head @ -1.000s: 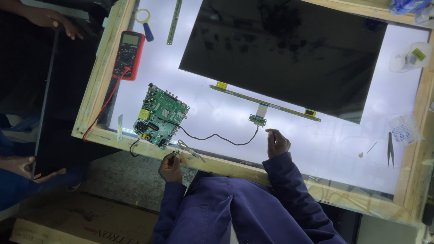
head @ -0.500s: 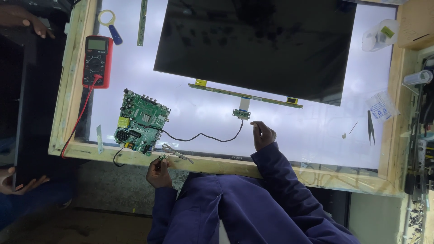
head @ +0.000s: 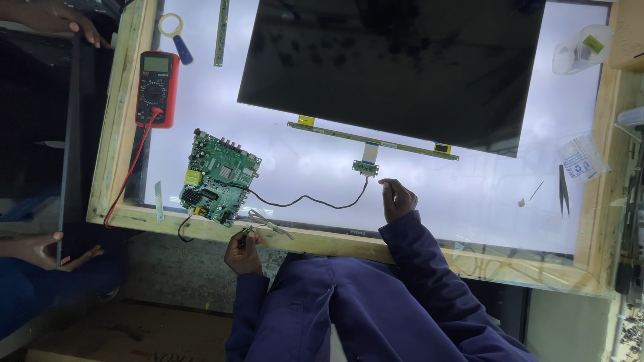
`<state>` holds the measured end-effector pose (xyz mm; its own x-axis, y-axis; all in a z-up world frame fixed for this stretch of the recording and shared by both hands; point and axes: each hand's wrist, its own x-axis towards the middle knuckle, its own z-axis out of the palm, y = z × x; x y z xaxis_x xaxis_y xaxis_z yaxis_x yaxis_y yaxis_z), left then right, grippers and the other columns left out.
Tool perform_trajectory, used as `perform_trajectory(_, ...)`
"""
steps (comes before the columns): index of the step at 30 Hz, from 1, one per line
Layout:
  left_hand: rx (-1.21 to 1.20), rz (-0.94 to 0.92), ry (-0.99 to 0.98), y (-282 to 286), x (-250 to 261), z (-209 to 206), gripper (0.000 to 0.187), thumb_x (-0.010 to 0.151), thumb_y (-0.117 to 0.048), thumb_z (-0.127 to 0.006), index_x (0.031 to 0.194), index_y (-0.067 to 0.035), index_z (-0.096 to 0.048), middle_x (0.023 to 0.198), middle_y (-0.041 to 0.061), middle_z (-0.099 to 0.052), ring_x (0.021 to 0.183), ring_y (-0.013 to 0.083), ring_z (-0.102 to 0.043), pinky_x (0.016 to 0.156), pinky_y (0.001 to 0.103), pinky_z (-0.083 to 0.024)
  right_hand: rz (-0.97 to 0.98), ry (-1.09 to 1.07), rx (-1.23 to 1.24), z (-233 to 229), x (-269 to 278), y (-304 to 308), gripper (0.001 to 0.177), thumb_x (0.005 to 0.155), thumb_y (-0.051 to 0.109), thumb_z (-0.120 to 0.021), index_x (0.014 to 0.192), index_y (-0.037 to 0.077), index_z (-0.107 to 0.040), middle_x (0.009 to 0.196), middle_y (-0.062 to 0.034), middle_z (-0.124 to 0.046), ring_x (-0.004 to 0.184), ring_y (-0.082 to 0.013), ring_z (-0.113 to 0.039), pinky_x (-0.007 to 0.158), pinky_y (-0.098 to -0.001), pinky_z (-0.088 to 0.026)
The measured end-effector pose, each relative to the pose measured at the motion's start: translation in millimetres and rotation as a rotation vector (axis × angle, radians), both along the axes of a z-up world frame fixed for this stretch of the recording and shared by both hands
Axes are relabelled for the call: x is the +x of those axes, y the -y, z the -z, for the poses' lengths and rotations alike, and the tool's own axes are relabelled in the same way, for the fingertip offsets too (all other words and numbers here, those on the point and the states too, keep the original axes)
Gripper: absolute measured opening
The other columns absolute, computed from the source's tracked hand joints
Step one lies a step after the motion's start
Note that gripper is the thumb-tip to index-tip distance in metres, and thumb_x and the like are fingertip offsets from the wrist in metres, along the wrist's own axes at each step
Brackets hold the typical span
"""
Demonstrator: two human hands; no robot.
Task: Connecting ribbon cables to a TV panel and control board, securing them with tape, and testing the display.
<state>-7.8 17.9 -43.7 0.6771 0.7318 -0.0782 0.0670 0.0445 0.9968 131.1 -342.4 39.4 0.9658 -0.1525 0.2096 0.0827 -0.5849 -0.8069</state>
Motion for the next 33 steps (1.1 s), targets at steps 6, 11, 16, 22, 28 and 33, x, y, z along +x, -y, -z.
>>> perform_trajectory(6,-0.007,-0.008,0.008,3.6,1.8,-6.0,0.007,0.091,0.002,-0.069,0.097,0.003,-0.067,0.076,0.019,-0.065,0.074,0.0237,-0.069,0.065,0.037,-0.059,0.013,-0.006,-0.002,3.0,0.1,0.4,0.020,0.095,0.018,-0.055,0.093,0.018,-0.075,0.046,-0.0054,-0.053,0.045,-0.0247,-0.056,0.052,-0.0352,-0.047)
perform_trajectory(11,-0.009,-0.012,0.022,0.6,0.8,-0.1,0.006,0.090,0.001,-0.069,0.096,0.003,-0.068,0.074,0.018,-0.065,0.072,0.0230,-0.069,0.063,0.036,-0.059,-0.001,-0.011,0.015,1.4,0.2,0.6,0.020,0.095,0.018,-0.054,0.092,0.018,-0.074,0.045,-0.0046,-0.051,0.043,-0.0221,-0.053,0.050,-0.0336,-0.046)
perform_trajectory(16,-0.002,-0.022,0.013,0.2,0.6,2.8,0.006,0.089,0.002,-0.070,0.095,0.003,-0.068,0.074,0.018,-0.065,0.072,0.0220,-0.069,0.063,0.036,-0.059,-0.008,-0.018,-0.001,-0.4,-0.6,1.7,0.021,0.096,0.019,-0.053,0.093,0.017,-0.074,0.045,-0.0050,-0.052,0.044,-0.0224,-0.054,0.050,-0.0333,-0.046)
perform_trajectory(22,-0.025,-0.009,0.026,-1.5,-0.3,5.5,0.008,0.089,0.002,-0.070,0.097,0.003,-0.067,0.075,0.019,-0.065,0.073,0.0229,-0.069,0.063,0.036,-0.059,-0.009,0.000,-0.007,-2.4,-0.4,0.3,0.021,0.096,0.018,-0.054,0.092,0.017,-0.074,0.046,-0.0062,-0.053,0.044,-0.0239,-0.054,0.050,-0.0343,-0.046)
perform_trajectory(28,0.015,-0.005,0.007,-0.1,0.6,2.6,0.007,0.090,0.002,-0.069,0.097,0.004,-0.068,0.074,0.019,-0.065,0.073,0.0232,-0.069,0.064,0.036,-0.059,0.009,-0.016,-0.009,0.9,-0.3,0.5,0.020,0.094,0.017,-0.054,0.092,0.016,-0.074,0.048,-0.0094,-0.055,0.046,-0.0285,-0.056,0.051,-0.0386,-0.046)
perform_trajectory(33,0.002,-0.005,0.022,2.2,2.4,-4.4,0.008,0.089,0.002,-0.069,0.097,0.003,-0.067,0.074,0.017,-0.065,0.072,0.0203,-0.068,0.064,0.034,-0.059,0.021,-0.003,-0.019,1.4,0.8,0.4,0.019,0.094,0.018,-0.055,0.092,0.017,-0.074,0.047,-0.0073,-0.053,0.046,-0.0267,-0.056,0.051,-0.0369,-0.046)
